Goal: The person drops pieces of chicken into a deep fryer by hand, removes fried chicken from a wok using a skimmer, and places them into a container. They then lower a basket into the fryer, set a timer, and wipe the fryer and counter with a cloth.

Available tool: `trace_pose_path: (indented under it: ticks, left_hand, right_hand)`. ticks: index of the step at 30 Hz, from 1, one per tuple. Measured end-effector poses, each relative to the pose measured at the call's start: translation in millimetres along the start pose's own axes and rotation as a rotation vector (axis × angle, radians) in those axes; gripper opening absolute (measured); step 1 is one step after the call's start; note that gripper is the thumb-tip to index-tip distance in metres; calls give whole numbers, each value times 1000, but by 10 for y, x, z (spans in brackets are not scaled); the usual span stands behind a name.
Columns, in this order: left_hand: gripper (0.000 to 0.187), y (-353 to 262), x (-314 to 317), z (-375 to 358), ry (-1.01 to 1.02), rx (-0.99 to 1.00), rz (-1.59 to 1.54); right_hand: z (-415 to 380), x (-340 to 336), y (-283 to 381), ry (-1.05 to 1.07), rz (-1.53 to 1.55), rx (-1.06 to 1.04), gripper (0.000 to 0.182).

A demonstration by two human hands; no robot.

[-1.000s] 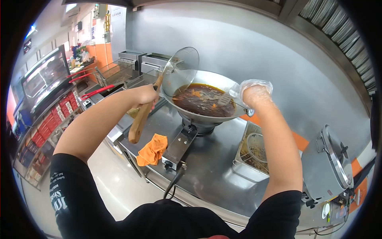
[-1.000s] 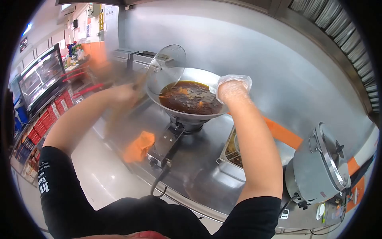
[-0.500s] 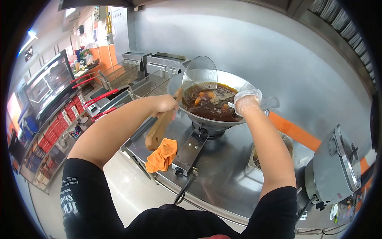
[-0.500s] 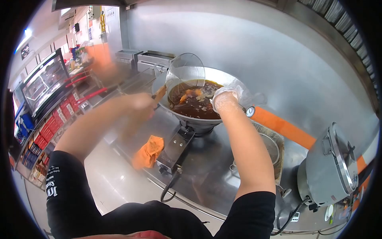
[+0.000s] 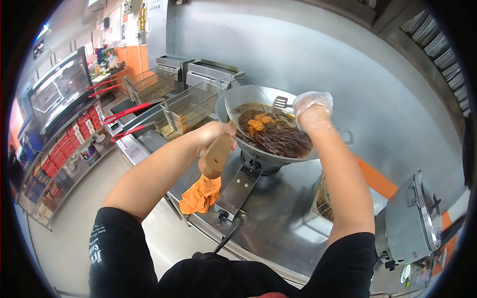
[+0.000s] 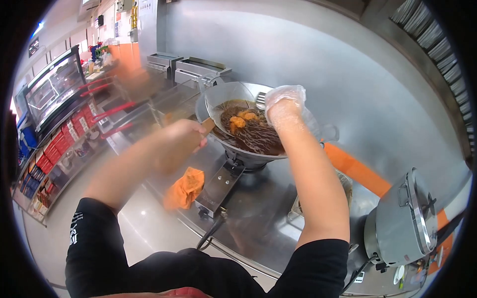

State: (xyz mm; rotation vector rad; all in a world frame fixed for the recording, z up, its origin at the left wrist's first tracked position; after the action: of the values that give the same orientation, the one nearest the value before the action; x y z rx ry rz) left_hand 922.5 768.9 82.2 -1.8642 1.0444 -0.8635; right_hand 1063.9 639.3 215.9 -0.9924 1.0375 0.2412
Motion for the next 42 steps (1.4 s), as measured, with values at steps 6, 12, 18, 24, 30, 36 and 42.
trace_pose_path:
  ticks: [6,12,18,24,30,36,42]
  left_hand:
    - [19,-48,-69,-11,18,-32,40]
    - [22,-9,-42,64,55,-80,64]
    - [20,-2,33,63,75,-44,-35]
    - [17,51,-50,214,188,-50,-264]
    - [19,2,179,-366,134,19,-620]
    - [22,123,122,-342,249,282,-413]
    - [28,124,-33,-226,68,147,-303]
  right_hand:
    - [64,517,27,138,-100,4,23]
    - [342,660,296,167,-26,-95,26]
    - [427,216,395,81,26,-113,20]
    - [231,-169,417,-56,-58,-166,15]
    - [-131,-358,-12,-73,-48,40,14]
    - [-401,-7,-319,118,-82,71,16]
    - [-394,402,-247,229,-42,34,20]
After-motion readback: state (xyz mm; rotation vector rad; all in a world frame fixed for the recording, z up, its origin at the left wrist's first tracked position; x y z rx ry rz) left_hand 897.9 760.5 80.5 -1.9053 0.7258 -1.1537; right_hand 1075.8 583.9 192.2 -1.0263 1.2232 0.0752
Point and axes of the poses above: each hand's wrist, its own z-axis towards the middle knuckle, its own x-axis out of the palm, y = z × x, the point moved 7 cm from there along z, towards the middle knuckle, and after that the axes turned 6 degrees about -x, right-handed, at the moved point
